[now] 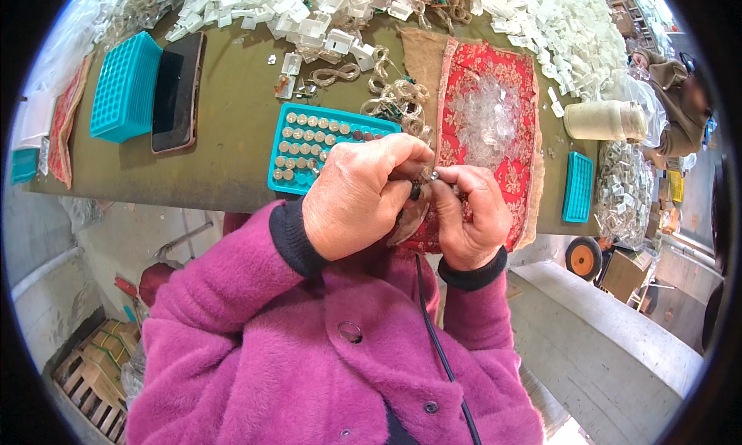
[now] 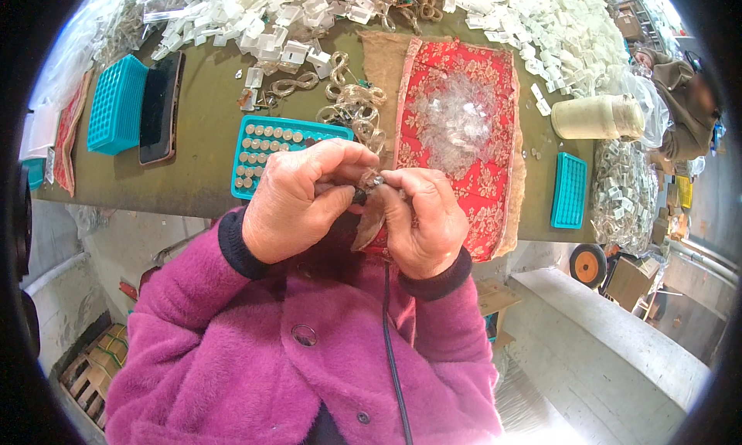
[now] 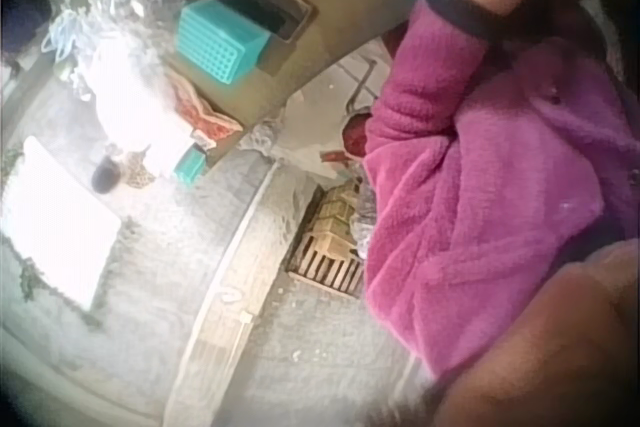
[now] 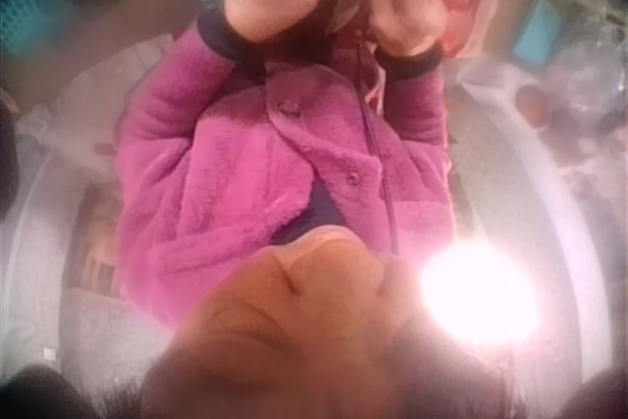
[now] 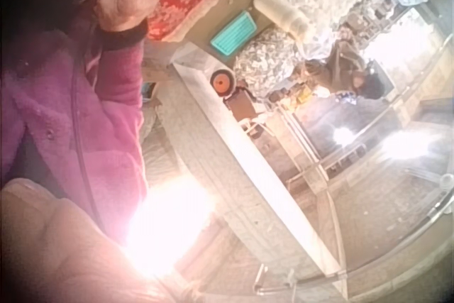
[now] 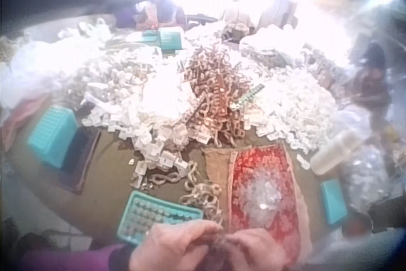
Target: The person repeatedly picks small white plastic housings and metallic components from a cluttered worktable, inserts the metal parts into the housings, and places the assembled units back on the table. The person also handles a small black cylindrical object and a blue tray with round items, but the primary activity is assembling the white housings with metal pieces.
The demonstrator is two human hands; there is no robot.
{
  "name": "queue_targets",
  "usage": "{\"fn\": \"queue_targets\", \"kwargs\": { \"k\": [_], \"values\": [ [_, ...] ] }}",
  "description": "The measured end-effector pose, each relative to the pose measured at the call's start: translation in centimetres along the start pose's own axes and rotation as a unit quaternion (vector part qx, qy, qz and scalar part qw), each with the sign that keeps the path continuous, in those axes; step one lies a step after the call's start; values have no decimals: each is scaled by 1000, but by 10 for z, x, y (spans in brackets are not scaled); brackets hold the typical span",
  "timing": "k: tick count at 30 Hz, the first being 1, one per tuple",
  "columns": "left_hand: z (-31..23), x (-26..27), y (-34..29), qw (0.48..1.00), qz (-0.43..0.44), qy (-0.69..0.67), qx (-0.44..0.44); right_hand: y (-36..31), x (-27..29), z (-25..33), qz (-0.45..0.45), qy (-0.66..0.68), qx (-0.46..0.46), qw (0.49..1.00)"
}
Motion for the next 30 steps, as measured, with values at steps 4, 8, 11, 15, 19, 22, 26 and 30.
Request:
{"fn": "queue_targets", "kwargs": {
  "k": [4,8,11,15,19,22,26,30],
  "values": [
    [9,-3,-1,999,-11,-40,20,-10,-5,-23,-15,99,-149,984],
    [13,-2,1,999,-29,-36,11,-23,-15,-35,-11,238,-263,935],
    [13,0,0,999,-41,-17,16,-30,-19,-36,-15,325,-312,893],
    [16,-1,-4,997,-38,-32,53,-34,-21,-38,-16,330,-325,886],
    [11,-4,-7,999,11,17,48,-30,-17,-36,-20,257,-258,931],
    [6,-2,-7,999,6,24,32,-32,-17,-36,-19,253,-254,933],
    [11,-2,-8,998,-3,-15,63,-35,-15,-33,-53,306,-261,914],
    [14,-4,-10,997,2,-25,72,-32,-15,-28,-67,354,-236,902]
  ]
}}
Point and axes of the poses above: each hand's wrist, its own y-axis towards the middle knuckle, its own x-axis out of the back of the hand, z = x × y, the point moved 9 cm from there along y, towards the middle knuckle, and after that the axes turned 4 degrees about -x, right-handed, at the moved point
